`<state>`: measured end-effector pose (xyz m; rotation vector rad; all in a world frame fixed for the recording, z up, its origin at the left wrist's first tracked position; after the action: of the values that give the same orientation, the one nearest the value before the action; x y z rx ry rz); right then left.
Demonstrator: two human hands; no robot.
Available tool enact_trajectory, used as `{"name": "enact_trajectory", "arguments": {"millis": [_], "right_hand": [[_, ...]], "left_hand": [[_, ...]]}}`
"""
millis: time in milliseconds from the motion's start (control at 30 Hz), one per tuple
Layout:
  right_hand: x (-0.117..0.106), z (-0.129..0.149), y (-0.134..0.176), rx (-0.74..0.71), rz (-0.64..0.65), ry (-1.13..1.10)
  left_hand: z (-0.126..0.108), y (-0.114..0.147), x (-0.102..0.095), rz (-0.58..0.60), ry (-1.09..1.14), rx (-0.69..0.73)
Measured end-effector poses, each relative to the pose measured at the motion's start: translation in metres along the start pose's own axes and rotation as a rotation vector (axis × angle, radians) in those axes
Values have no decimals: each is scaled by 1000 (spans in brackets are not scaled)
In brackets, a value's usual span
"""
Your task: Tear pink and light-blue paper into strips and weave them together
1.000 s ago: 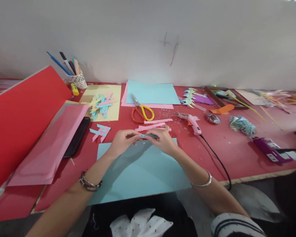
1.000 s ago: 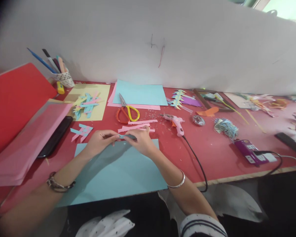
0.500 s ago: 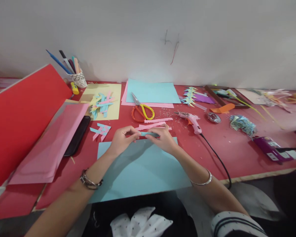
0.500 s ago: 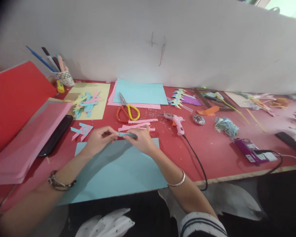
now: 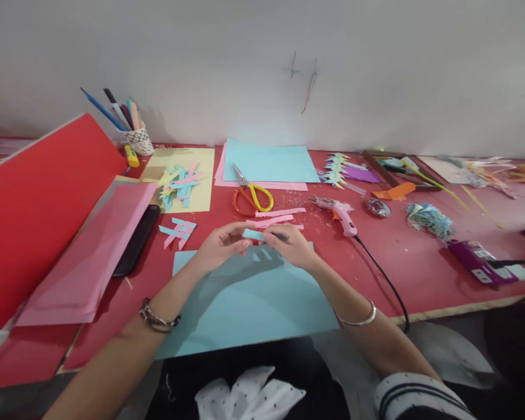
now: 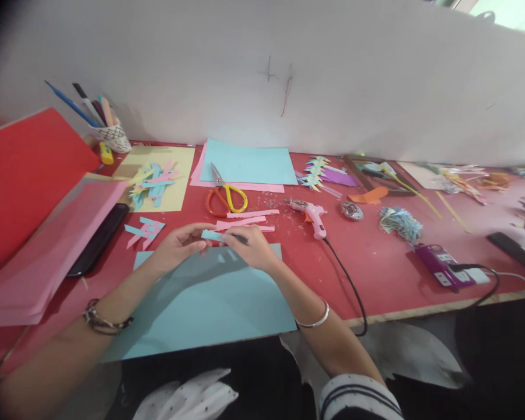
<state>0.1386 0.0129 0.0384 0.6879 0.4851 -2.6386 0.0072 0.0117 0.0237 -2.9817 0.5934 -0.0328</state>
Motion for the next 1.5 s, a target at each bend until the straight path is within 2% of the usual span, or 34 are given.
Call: {"name": "enact_trajectory", "arguments": {"millis": [233, 433, 767, 967, 1167, 1233, 1333, 1500], "right_hand": [[1, -1, 0, 12, 16, -29], [1, -2, 1, -4, -20, -47], [-3, 2, 4, -97, -133, 135], [-2, 4, 4, -144, -103, 113], [2, 10, 5, -184, -93, 240], [-2, 12, 4, -228, -85, 254], [-17, 8, 2, -271, -2, 276], [-51, -18, 5, -150, 166, 418]], "left_hand": [[2, 1, -6, -92, -87, 13], [1, 1, -7, -112, -111, 22], [2, 0, -7, -113, -96, 52], [3, 0, -7, -98, -111, 58], [0, 1, -8, -138, -203, 107], [0, 1, -9, -165, -264, 125], [0, 1, -9, -186, -343, 137], [1, 1, -11, -182, -436, 126]]}}
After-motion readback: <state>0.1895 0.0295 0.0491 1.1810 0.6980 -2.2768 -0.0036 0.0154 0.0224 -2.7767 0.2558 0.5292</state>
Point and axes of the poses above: each hand's wrist, its own y-axis away from the middle knuckle, its own x-axis out of the palm, z = x × y, the point moved 5 cm from there along -y, towards the middle knuckle, and after that the axes turned 2 degrees about x, right-handed, at the moved point
